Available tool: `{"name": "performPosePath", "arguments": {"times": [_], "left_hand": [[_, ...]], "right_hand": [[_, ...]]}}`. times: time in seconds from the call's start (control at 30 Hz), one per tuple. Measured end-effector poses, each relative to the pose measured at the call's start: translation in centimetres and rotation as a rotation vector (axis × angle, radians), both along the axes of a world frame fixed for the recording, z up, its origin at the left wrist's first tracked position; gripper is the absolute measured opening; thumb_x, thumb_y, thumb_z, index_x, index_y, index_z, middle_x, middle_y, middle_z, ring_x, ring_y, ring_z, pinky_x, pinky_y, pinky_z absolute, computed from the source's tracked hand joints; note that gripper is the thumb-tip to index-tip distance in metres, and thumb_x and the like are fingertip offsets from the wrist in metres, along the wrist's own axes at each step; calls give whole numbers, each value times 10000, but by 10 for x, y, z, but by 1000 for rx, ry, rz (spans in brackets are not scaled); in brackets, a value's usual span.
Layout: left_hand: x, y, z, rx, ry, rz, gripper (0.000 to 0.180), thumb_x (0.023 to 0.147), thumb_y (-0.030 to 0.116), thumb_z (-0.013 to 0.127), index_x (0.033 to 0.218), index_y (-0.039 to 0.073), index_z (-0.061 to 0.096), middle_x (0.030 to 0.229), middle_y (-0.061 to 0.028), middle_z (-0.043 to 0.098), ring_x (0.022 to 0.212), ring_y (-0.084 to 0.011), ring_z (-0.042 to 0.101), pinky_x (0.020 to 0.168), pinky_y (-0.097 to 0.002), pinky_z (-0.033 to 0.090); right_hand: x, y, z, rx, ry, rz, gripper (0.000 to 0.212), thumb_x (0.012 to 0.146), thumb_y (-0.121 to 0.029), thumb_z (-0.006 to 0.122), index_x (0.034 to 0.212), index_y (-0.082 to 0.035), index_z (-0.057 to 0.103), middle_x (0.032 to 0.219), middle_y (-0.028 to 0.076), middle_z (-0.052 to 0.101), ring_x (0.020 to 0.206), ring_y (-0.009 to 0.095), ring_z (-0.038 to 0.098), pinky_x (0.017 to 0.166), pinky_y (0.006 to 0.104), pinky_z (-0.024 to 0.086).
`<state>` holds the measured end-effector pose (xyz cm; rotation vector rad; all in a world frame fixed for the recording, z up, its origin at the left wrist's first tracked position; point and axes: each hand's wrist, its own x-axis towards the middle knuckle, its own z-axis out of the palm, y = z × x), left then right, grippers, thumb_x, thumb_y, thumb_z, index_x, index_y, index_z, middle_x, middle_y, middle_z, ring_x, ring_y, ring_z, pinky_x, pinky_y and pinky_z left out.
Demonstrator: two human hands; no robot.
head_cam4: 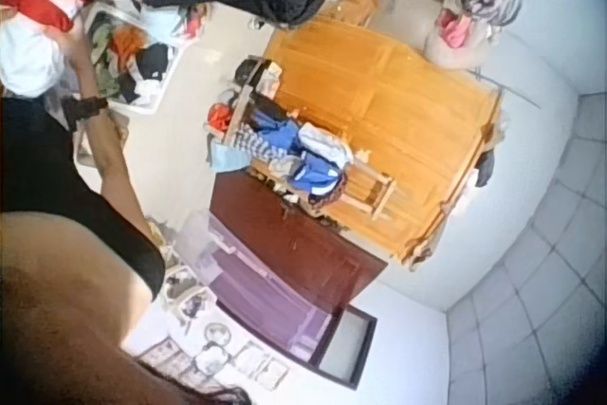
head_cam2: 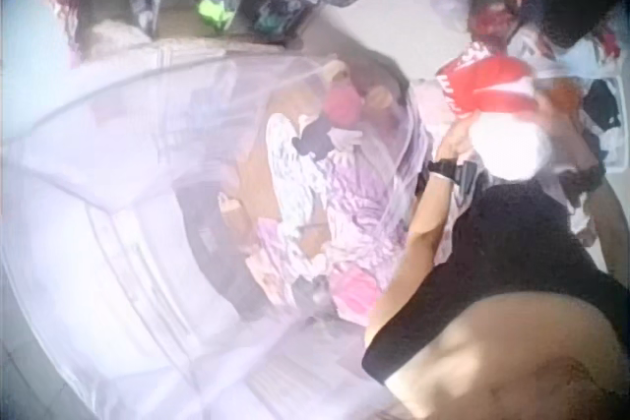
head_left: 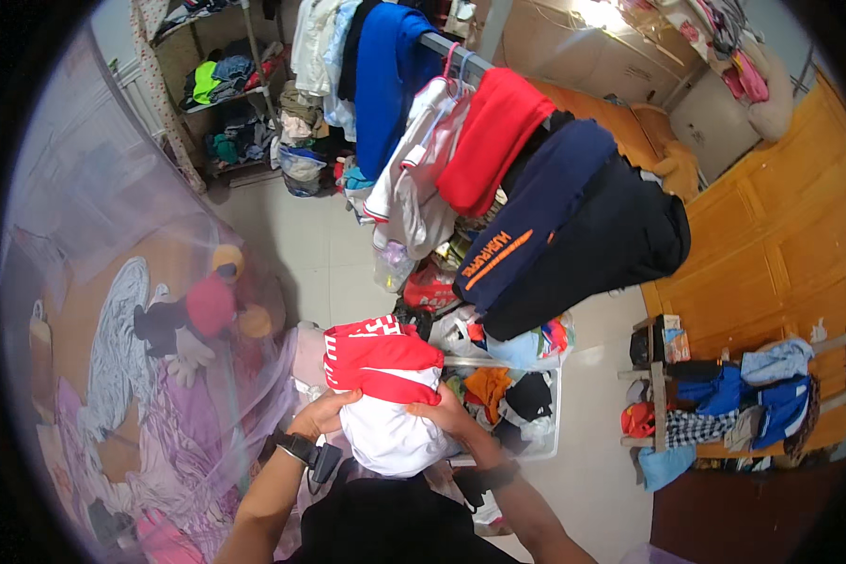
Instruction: Folding various items of clothing and sheets on a bed within a mosquito net.
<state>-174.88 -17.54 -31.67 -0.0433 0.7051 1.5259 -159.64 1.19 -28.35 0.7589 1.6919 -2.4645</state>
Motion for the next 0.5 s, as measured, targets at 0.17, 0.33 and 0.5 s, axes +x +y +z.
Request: {"name": "performPosePath", "arguments": {"times": [0.17, 0.33, 0.5], "left_hand": [[-24, -4, -11, -57, 18, 151, 509, 818, 165, 586, 1247, -8, 373, 1226, -128, 474, 1105, -240, 484, 953, -371, 389], [-71, -8, -8, -18, -39, 265, 543, 789, 179, 615, 1250, 10, 383, 1229, -128, 476, 1104, -247, 486, 967, -390, 367], [-137, -10, -25, 51, 33, 471, 628, 735, 191, 653, 1260, 1, 365, 1240, -152, 462, 1126, -291, 465, 995, -440, 329]], "right_hand": [[-46, 13, -4, -106, 145, 97, 654, 703, -66, 712, 1243, -10, 346, 1156, 54, 485, 1033, 129, 471, 883, 276, 399], [-105, 14, -12, -74, 218, 144, 682, 687, -121, 743, 1230, -5, 347, 1153, 51, 471, 1044, 128, 450, 884, 267, 392], [-193, 18, 2, 57, 255, 242, 793, 674, -93, 747, 1285, -19, 248, 1214, 64, 417, 1113, 144, 399, 946, 298, 346]]}}
